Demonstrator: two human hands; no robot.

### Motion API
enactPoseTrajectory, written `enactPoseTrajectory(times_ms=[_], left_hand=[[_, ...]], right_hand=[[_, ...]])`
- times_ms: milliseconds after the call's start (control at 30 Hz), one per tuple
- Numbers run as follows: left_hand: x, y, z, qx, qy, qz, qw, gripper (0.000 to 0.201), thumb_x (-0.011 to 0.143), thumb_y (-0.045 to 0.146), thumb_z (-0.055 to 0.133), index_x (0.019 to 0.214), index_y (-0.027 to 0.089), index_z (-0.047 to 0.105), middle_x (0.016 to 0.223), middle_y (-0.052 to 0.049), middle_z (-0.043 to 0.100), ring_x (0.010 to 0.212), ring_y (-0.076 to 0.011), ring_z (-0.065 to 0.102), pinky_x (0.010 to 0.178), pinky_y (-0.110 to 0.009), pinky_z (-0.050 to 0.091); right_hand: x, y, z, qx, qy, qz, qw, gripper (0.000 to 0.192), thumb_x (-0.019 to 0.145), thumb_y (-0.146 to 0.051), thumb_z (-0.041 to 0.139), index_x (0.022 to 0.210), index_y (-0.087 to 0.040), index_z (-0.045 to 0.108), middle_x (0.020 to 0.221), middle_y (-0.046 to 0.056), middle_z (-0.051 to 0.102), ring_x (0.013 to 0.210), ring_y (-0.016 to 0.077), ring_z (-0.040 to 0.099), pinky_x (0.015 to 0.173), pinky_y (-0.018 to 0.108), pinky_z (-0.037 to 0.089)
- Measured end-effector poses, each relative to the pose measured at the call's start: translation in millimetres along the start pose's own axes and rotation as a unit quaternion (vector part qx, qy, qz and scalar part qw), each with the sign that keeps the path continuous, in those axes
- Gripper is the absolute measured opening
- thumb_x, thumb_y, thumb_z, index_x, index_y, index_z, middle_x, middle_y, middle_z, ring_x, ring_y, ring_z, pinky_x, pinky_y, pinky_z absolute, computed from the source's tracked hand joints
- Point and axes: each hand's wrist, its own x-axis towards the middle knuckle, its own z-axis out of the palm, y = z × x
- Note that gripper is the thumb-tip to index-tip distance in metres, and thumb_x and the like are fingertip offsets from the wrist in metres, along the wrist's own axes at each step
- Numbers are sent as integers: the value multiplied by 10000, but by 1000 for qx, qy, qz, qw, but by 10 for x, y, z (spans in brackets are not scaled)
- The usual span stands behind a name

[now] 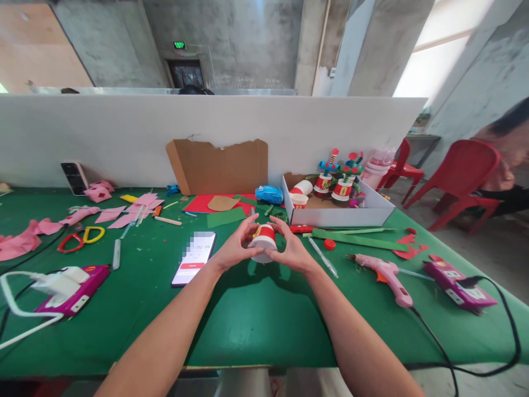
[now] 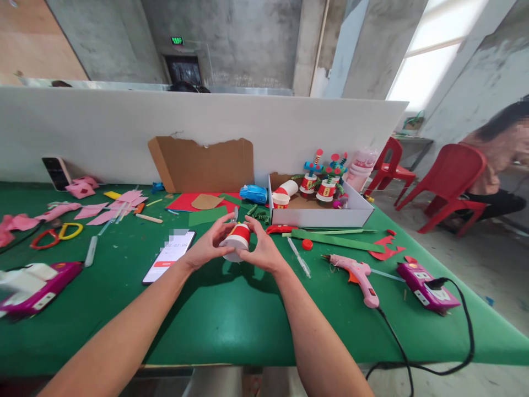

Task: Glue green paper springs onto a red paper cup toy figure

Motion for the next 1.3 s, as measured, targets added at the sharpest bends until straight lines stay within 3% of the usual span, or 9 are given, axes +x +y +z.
enactPoseTrajectory(times_ms=[133, 367, 533, 733, 933, 1100, 1300], left_hand=[[3, 11, -17, -26, 23, 11, 999, 991, 672, 372, 795, 1482, 269, 234, 1363, -152, 494, 1217, -314, 531, 992, -443, 444], [5, -4, -23, 10, 5, 4, 1000, 1021, 658, 354, 810, 1491, 268, 225, 1427, -162, 436, 1234, -326, 513, 976, -435, 453], [8, 2, -28, -30, 17, 11, 999, 1019, 673, 383, 799, 1497, 267, 209, 1398, -162, 475, 1230, -325, 524, 995, -448, 444], [2, -21, -26, 5, -5, -1, 1000, 1023, 661, 340, 815, 1496, 284, 228, 1452, -160, 409, 1274, -337, 487, 1022, -461, 427], [13, -12, -33, -22, 9, 20, 1000, 1039, 676, 405, 795, 1506, 285, 181, 1404, -161, 478, 1247, -344, 515, 1016, -489, 428], [10, -15, -43, 12, 8, 12, 1000, 1030, 669, 363, 806, 1504, 280, 209, 1472, -164, 396, 1330, -340, 428, 1071, -486, 373], [11, -10, -38, -17, 15, 23, 999, 1008, 686, 391, 790, 1504, 281, 210, 1422, -156, 462, 1268, -333, 499, 1036, -476, 411]], right_hand=[[1, 6, 5, 21, 24, -5, 999, 779, 683, -264, 689, 1391, -230, 366, 1364, 119, 513, 1278, 268, 487, 1100, 470, 351], [0, -5, 0, -13, 12, -1, 1000, 794, 646, -240, 691, 1374, -191, 376, 1297, 128, 562, 1227, 274, 528, 1094, 477, 352], [-3, -10, 3, 17, 28, -3, 999, 780, 684, -284, 695, 1386, -208, 365, 1328, 125, 541, 1249, 268, 514, 1091, 465, 363], [-4, 1, 3, -14, 1, 1, 1000, 814, 652, -222, 685, 1399, -206, 364, 1326, 122, 556, 1253, 273, 517, 1105, 479, 349], [2, 5, 4, 7, 24, -18, 1000, 796, 686, -256, 688, 1407, -227, 350, 1392, 119, 500, 1290, 269, 480, 1105, 473, 348], [3, 11, 1, -8, 12, -10, 1000, 775, 664, -239, 681, 1375, -201, 373, 1322, 128, 548, 1250, 267, 513, 1093, 471, 358], [4, 20, 2, 4, 25, -14, 1000, 809, 684, -279, 701, 1405, -209, 340, 1347, 128, 530, 1269, 266, 498, 1097, 468, 357]])
